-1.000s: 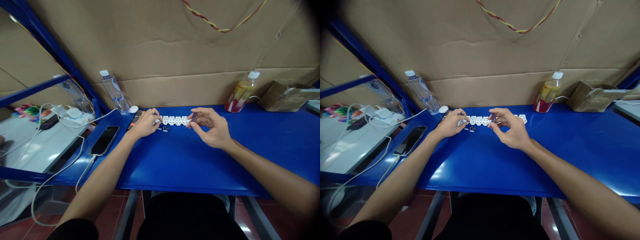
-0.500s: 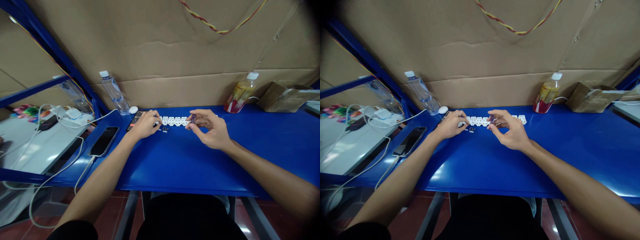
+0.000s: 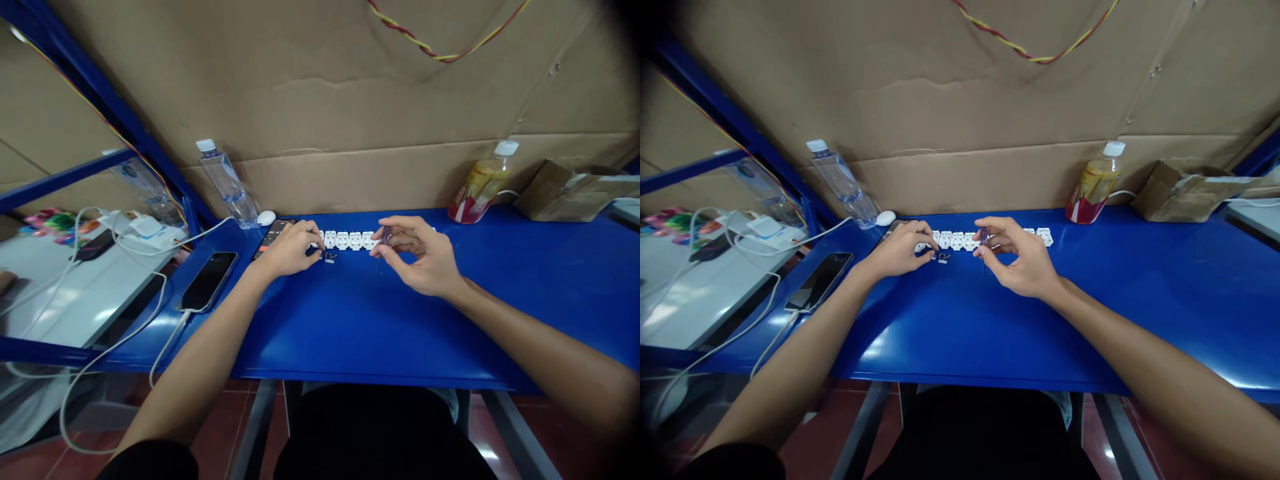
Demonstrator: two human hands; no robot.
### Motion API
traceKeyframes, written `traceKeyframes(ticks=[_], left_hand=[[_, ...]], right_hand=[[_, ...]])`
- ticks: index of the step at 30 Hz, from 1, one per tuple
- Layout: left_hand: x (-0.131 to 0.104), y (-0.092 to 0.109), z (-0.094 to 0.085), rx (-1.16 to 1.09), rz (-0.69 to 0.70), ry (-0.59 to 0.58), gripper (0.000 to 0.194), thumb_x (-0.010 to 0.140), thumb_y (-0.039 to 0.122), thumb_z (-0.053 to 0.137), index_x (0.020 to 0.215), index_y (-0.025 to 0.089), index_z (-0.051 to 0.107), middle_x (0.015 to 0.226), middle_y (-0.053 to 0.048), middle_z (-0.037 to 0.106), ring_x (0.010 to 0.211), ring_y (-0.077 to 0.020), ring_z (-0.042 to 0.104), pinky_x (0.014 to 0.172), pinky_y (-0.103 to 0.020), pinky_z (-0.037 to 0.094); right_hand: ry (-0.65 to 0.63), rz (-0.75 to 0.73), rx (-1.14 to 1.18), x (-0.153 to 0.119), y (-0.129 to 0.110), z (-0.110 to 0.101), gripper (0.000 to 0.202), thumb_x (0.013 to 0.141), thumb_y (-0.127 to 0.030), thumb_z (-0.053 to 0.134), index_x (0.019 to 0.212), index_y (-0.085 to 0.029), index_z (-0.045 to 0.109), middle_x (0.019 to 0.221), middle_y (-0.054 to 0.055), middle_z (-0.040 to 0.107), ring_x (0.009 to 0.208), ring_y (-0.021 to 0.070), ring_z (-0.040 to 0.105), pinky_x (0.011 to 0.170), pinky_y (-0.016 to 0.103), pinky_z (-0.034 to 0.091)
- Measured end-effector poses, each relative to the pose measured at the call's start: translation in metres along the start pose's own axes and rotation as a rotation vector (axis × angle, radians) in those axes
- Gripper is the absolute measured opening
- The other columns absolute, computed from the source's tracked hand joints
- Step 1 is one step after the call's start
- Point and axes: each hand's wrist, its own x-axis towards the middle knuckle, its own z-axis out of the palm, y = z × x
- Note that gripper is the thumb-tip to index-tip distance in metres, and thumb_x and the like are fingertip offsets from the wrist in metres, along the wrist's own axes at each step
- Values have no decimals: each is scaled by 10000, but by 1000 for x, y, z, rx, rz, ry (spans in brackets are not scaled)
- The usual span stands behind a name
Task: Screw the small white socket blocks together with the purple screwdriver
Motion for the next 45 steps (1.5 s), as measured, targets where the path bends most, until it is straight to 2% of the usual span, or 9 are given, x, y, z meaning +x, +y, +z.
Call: traceKeyframes(ticks=[3,6,9,12,20,25,33,41,45], left_hand=[[1,2,2,-54,29,67,173,1015,221,662,1090,231,818,1181,-82,711,1103,-256,682,1005,-435,506],[3,10,9,-102,70,128,239,1060,229,616,1233,235,783,1263,-87,736,1202,-266,665,1071,-447,505],[5,22,15,-98,88,80,341,1085,232,602,1401,244,728,1405,-85,748,1283,-294,625,1109,-486,484],[6,31,17,-91,71,19,377,1094,219,588,1451,253,704,1429,-73,758,1276,-304,602,1084,-498,478],[5,31,16,-149,83,8,303,1057,251,675,1350,272,750,1268,-66,783,1216,-285,613,1027,-445,469],[5,29,18,-137,71,11,320,1051,242,676,1364,264,740,1262,-68,781,1207,-291,611,1024,-445,463],[5,31,17,-144,87,-23,205,1024,219,703,1209,263,780,1121,-53,790,1141,-281,627,1015,-432,452],[4,25,11,-128,72,-35,209,1000,193,692,1183,246,777,1091,-59,788,1127,-280,629,999,-425,461],[4,30,9,-153,91,-9,186,1006,193,687,1171,240,759,1084,-49,783,1122,-276,619,992,-420,463]], right_hand=[[-4,-4,5,0,0,0,431,1001,-249,747,1417,-294,647,1136,34,801,890,214,863,833,372,774],[-7,1,7,0,0,1,431,1001,-248,748,1418,-298,648,1140,35,802,890,213,863,844,376,773],[-10,0,6,0,1,1,439,998,-240,755,1422,-291,650,1144,37,803,893,209,864,859,372,771],[-11,-1,4,0,1,1,441,996,-240,759,1421,-290,653,1144,34,801,898,208,861,867,379,770],[-16,7,-18,-1,2,0,448,998,-263,762,1431,-286,650,1154,42,809,907,212,853,863,389,769],[-11,3,-12,-1,1,0,449,991,-246,767,1425,-282,657,1145,39,810,905,209,855,857,380,765],[-11,6,-19,-2,3,1,454,991,-252,775,1428,-286,659,1166,43,819,911,203,856,854,359,762],[-19,5,-25,-2,2,0,450,992,-243,769,1427,-288,661,1163,36,817,899,199,853,855,360,762],[-6,-12,-16,-1,2,1,455,994,-221,766,1429,-291,656,1166,31,815,917,193,856,864,338,758]])
